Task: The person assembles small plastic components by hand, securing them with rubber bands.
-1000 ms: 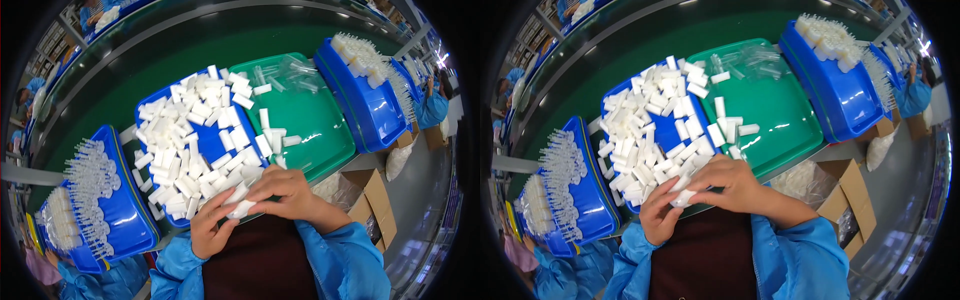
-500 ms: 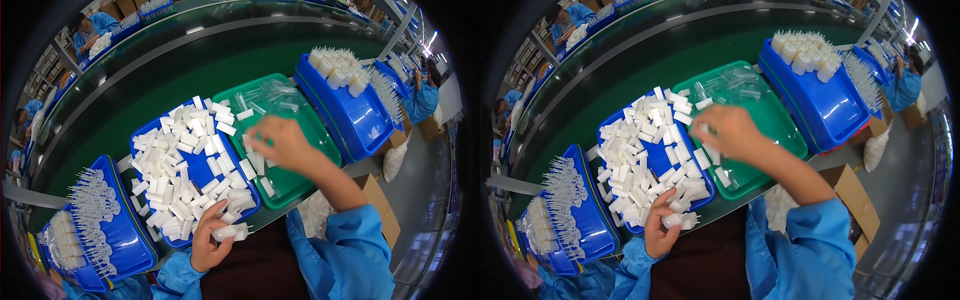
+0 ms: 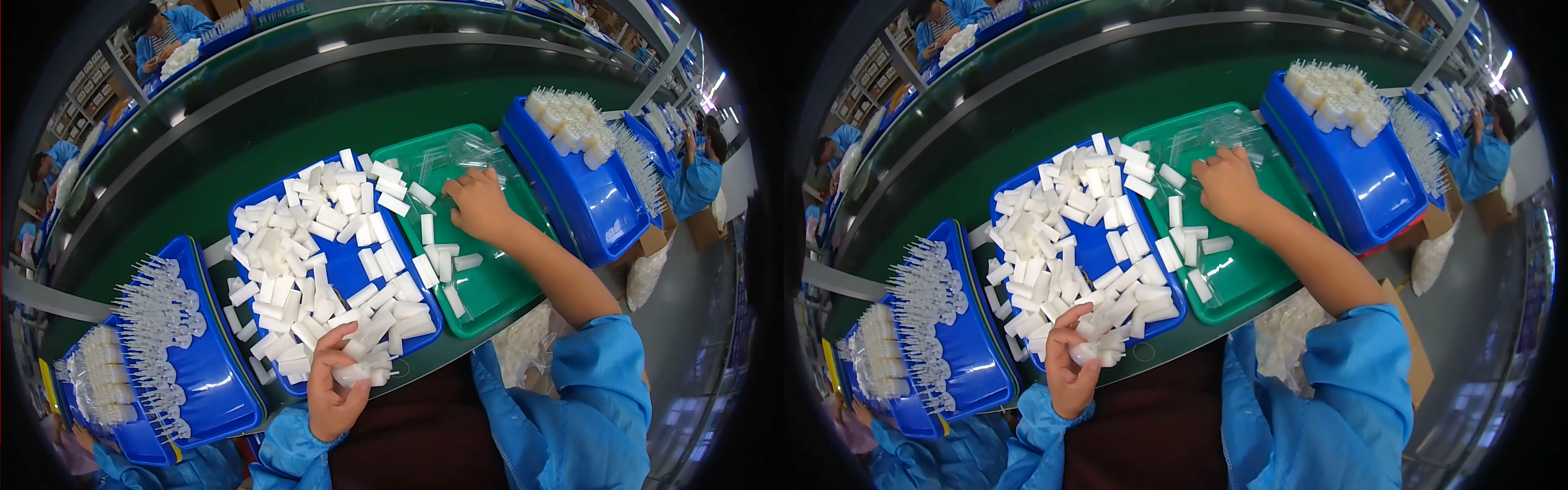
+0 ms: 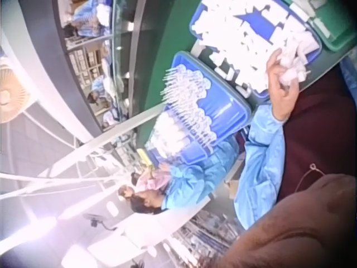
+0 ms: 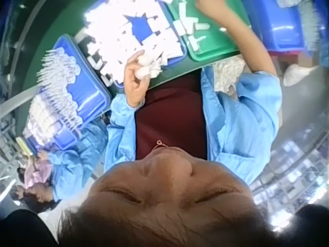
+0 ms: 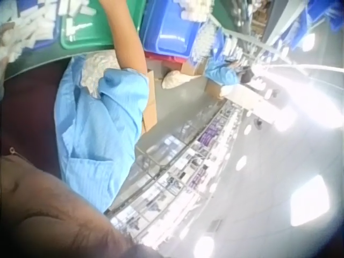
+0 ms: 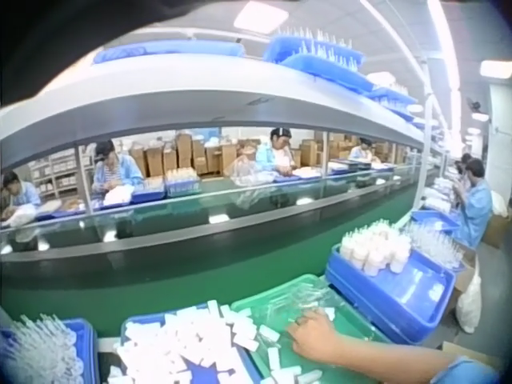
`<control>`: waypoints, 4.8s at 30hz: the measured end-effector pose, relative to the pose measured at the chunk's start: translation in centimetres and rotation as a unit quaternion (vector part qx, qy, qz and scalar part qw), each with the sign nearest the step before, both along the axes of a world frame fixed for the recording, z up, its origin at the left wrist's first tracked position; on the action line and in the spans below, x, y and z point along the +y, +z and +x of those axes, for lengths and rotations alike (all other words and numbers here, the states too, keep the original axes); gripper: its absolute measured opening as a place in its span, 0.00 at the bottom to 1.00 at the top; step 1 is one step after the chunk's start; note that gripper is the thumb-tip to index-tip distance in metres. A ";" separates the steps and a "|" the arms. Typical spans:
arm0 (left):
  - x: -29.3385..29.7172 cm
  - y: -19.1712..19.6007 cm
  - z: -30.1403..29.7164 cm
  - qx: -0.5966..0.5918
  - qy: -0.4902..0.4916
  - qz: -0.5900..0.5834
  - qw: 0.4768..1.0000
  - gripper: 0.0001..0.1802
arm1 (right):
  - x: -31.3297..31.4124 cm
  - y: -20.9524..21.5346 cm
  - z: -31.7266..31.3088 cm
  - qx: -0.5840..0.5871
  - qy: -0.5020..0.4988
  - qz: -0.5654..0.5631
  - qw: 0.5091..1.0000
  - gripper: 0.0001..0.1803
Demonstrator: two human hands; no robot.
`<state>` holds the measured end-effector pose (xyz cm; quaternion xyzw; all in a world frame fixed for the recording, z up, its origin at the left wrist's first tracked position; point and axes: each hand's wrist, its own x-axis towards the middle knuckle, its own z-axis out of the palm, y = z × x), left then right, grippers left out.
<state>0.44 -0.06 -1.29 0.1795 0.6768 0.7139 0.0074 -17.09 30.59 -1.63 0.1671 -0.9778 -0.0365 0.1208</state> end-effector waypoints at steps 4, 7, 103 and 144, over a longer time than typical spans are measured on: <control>0.1 0.1 -0.3 -0.016 0.005 0.019 1.000 0.18 | 1.0 0.4 2.5 -0.028 0.013 -0.034 0.999 0.13; 0.2 -0.1 -0.5 -0.034 0.008 0.042 0.999 0.17 | 1.8 0.1 3.7 -0.056 -0.006 -0.081 0.995 0.16; 0.3 0.5 0.0 0.026 0.119 -0.125 0.985 0.08 | -12.1 2.5 13.5 -0.322 0.090 -0.721 0.608 0.14; 2.1 -2.2 0.5 0.027 0.049 0.165 0.985 0.55 | -11.6 2.6 14.9 -0.158 0.232 -0.523 0.805 0.11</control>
